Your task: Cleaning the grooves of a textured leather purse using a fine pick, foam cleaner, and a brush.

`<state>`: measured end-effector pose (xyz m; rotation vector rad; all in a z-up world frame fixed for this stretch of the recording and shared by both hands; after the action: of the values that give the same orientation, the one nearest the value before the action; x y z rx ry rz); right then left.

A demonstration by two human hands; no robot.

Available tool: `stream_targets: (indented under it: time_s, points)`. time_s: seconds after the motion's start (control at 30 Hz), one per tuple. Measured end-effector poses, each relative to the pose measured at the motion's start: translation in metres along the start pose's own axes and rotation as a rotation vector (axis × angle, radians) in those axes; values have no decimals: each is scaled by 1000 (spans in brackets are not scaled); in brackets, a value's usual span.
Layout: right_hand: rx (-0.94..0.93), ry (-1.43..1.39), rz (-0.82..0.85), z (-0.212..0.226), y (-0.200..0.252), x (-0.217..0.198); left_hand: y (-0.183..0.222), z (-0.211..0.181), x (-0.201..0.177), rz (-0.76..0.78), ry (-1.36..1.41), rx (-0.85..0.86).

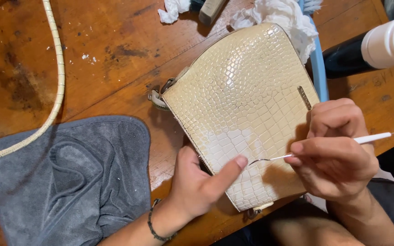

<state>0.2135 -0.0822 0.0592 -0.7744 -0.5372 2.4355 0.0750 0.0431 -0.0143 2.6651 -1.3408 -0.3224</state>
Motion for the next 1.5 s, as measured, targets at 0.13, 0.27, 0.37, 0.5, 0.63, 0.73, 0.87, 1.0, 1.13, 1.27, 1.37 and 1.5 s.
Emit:
stream_targets:
  time_s: [0.13,0.27,0.37,0.5,0.63,0.73,0.87,1.0,1.13,1.27,1.37,1.5]
  points:
    - [14,-69,-18,1,-4,0,-4,22,-1,-32,208,-134]
    - [28,-72,16,5,-11,5,30,61,-19,-204,59,-1001]
    - [7,-50,76,8,-18,13,-2,37,-4,-89,259,-170]
    - [41,-17,89,11,-22,15,1,-3,5,110,152,17]
    - [48,-53,66,7,-22,13,3,4,10,101,203,50]
    - [57,-39,95,5,-23,16,3,11,11,89,197,38]
    - [59,-26,115,7,-26,18,4,10,10,83,228,31]
    - [62,-19,111,6,-27,19,4,14,11,92,243,14]
    - [64,-16,129,6,-26,21,4,13,10,94,237,28]
    - [66,-21,112,8,-28,21,4,15,12,105,242,29]
    - [62,-21,116,10,-29,22,5,18,12,92,244,18]
    - [60,-17,114,7,-26,21,4,14,12,102,248,30]
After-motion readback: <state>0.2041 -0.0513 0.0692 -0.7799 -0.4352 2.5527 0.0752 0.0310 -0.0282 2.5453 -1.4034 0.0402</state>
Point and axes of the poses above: each hand's wrist, its own y-axis away from the middle knuckle, its own x-axis out of the palm, z = x × y, the point moved 10 cm from there along -y, towards the middle knuckle, and after that the axes turned 10 degrees about -y, right-handed, at the moved point
